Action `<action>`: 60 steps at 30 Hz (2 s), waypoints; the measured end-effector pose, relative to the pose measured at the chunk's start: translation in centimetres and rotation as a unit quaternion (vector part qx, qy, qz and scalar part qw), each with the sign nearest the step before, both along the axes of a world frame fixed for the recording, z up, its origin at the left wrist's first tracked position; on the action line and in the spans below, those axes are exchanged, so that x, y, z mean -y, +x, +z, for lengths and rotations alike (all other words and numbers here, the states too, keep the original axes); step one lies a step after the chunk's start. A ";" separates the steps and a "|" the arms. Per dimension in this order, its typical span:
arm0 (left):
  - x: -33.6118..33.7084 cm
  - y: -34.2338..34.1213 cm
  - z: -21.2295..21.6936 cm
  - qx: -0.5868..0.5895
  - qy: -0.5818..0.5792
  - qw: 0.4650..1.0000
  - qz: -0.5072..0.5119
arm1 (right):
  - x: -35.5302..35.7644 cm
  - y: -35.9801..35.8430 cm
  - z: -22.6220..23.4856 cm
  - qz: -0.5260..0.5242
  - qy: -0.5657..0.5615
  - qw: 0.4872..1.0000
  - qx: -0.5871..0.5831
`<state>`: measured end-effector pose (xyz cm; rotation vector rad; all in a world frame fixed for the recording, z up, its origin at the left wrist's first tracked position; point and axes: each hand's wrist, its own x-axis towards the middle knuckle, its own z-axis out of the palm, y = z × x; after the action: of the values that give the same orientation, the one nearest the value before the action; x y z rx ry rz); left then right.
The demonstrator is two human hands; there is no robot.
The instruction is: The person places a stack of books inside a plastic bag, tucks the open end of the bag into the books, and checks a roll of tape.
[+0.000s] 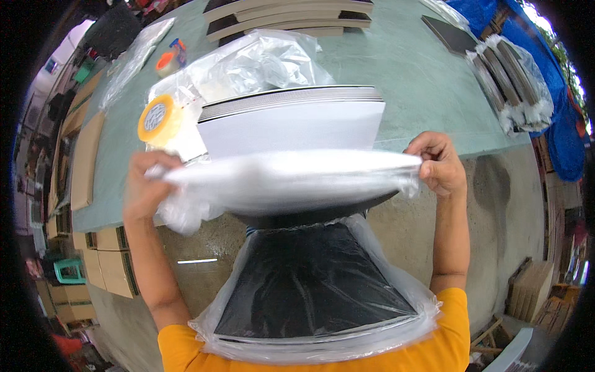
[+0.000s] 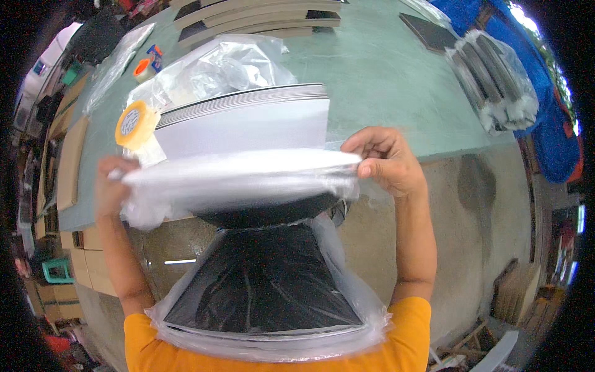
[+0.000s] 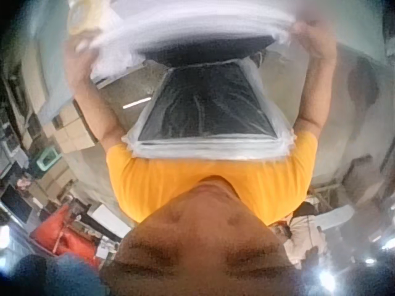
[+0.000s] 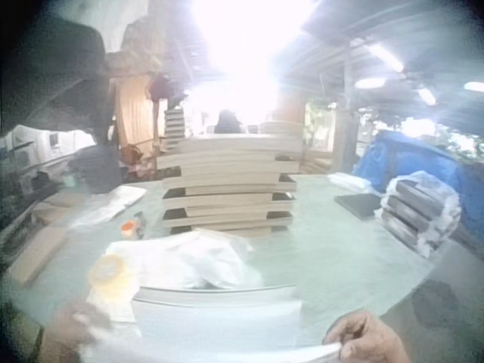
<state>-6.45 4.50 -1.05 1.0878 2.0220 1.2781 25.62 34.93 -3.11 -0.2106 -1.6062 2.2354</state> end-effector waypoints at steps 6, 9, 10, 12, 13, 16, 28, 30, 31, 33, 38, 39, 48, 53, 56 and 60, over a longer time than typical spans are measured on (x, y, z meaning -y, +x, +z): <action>4.0 3.3 -12.9 0.259 -0.029 0.952 -0.159 | 2.4 2.4 -12.8 0.241 -0.223 0.920 0.213; 4.4 7.0 -17.9 0.382 -0.101 0.915 -0.082 | 4.0 5.5 -25.0 0.106 -0.297 0.907 0.280; 4.9 7.7 -20.9 0.383 -0.135 0.914 -0.025 | 4.2 5.6 -28.0 0.061 -0.237 0.908 0.339; 5.4 8.4 -25.6 0.206 -0.321 0.921 0.085 | 4.8 5.9 -32.7 -0.042 -0.112 0.890 0.440; 4.7 8.0 -25.7 0.201 -0.346 0.911 0.097 | 4.8 6.4 -34.7 -0.080 0.052 0.887 0.452; 6.3 4.3 -24.2 -0.053 -0.353 0.927 -0.116 | 4.2 1.9 -21.3 -0.051 0.420 0.796 0.433; 0.3 14.8 -14.9 0.189 -0.102 0.927 -0.308 | 12.3 0.7 -13.8 0.419 0.368 0.787 0.263; 0.3 14.1 -21.1 0.057 -0.154 0.963 -0.212 | 11.3 0.7 -18.5 0.368 0.415 0.772 0.309; -0.5 13.4 -22.3 -0.042 -0.153 0.970 -0.184 | 10.8 0.2 -19.7 0.367 0.417 0.759 0.340; -4.3 13.3 -18.4 -0.048 -0.137 0.978 -0.151 | 10.0 -2.1 -17.5 0.404 0.380 0.744 0.372; -10.0 13.5 -3.2 0.108 0.217 0.962 -0.128 | 11.4 -6.6 -4.4 0.136 0.222 0.959 0.111; -9.6 12.6 -1.6 0.155 0.251 0.944 -0.149 | 10.8 -6.7 -2.6 0.079 0.156 0.976 0.127; -6.7 8.8 -2.0 0.269 0.158 0.947 0.071 | 8.2 -3.1 -6.5 0.229 0.034 0.947 0.222; -5.6 9.2 -4.4 0.163 0.076 0.984 0.016 | 7.5 -2.5 -7.2 0.150 0.107 0.979 0.083; -5.5 9.7 -4.7 0.089 0.039 0.995 -0.005 | 7.1 -3.8 -5.9 0.073 -0.051 0.993 0.079; -5.1 9.5 -4.8 -0.081 0.047 0.996 -0.014 | 6.4 -3.3 -6.4 0.078 -0.058 0.989 0.110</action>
<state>3.09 9.55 -5.82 1.2964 2.0721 1.3214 22.29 28.53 -9.53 -0.3880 -1.6534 2.5042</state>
